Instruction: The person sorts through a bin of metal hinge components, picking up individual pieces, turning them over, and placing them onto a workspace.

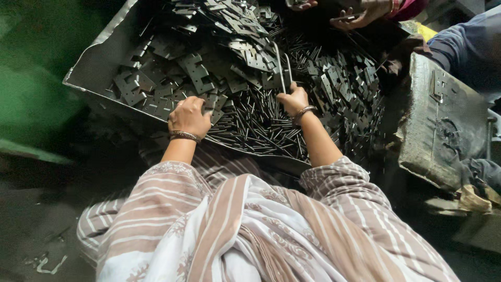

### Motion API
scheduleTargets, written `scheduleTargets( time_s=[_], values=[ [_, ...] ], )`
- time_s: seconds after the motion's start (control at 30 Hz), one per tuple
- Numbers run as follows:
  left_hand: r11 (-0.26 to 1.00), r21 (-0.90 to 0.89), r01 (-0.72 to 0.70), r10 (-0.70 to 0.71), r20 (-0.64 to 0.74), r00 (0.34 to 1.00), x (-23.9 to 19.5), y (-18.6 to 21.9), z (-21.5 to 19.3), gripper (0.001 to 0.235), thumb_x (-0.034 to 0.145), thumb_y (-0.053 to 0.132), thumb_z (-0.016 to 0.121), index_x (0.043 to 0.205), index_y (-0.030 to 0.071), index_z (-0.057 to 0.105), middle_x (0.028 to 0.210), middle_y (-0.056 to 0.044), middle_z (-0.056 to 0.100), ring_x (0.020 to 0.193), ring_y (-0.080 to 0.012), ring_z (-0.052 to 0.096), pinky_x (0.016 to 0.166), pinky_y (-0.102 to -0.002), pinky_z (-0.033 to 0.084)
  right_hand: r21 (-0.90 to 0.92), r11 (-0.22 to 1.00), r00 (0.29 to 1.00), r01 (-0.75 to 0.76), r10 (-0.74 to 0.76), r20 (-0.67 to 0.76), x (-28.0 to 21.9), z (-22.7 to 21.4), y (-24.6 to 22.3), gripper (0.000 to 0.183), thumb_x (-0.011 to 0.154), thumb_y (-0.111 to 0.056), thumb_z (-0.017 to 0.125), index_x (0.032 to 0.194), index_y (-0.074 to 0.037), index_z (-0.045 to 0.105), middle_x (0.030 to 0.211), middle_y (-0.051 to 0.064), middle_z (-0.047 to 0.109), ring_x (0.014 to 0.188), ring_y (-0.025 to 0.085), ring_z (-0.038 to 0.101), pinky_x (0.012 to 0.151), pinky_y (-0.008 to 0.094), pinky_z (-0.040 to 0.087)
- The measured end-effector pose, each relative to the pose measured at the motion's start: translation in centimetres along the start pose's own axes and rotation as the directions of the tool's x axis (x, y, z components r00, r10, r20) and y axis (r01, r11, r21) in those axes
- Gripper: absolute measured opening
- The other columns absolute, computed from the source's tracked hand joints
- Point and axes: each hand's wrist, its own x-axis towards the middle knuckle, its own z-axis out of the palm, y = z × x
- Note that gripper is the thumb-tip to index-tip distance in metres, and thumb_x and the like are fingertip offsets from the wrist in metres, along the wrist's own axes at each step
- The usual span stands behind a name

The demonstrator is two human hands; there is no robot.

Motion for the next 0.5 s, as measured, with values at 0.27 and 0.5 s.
scheduleTargets(
  time_s=[0.27,0.5],
  values=[
    [0.998,0.068,0.005,-0.009,0.06,0.998,0.2,0.2,-0.3,0.035,0.085,0.033,0.077,0.112,0.011,0.072,0.121,-0.009,0.068,0.116,-0.0324,0.061,0.094,-0.047,0.052,-0.192,0.925,0.917,0.328,-0.264,0.299,-9.5,4.6,-7.8,0.094,0.07,-0.025,0.078,0.153,-0.001,0.039,0.095,0.025,0.071,0.092,0.036,0.073,0.086,0.041,0.057],
    [0.993,0.112,0.042,-0.057,0.143,0.988,0.3,0.5,-0.5,0.037,0.085,0.036,0.076,0.114,0.012,0.071,0.119,-0.009,0.068,0.116,-0.032,0.061,0.095,-0.048,0.051,-0.27,0.875,0.907,0.402,-0.421,-0.013,-7.9,-1.2,-5.0,0.097,0.081,-0.035,0.079,0.157,0.004,0.032,0.118,0.026,0.066,0.111,0.039,0.064,0.096,0.045,0.052]
  ],
)
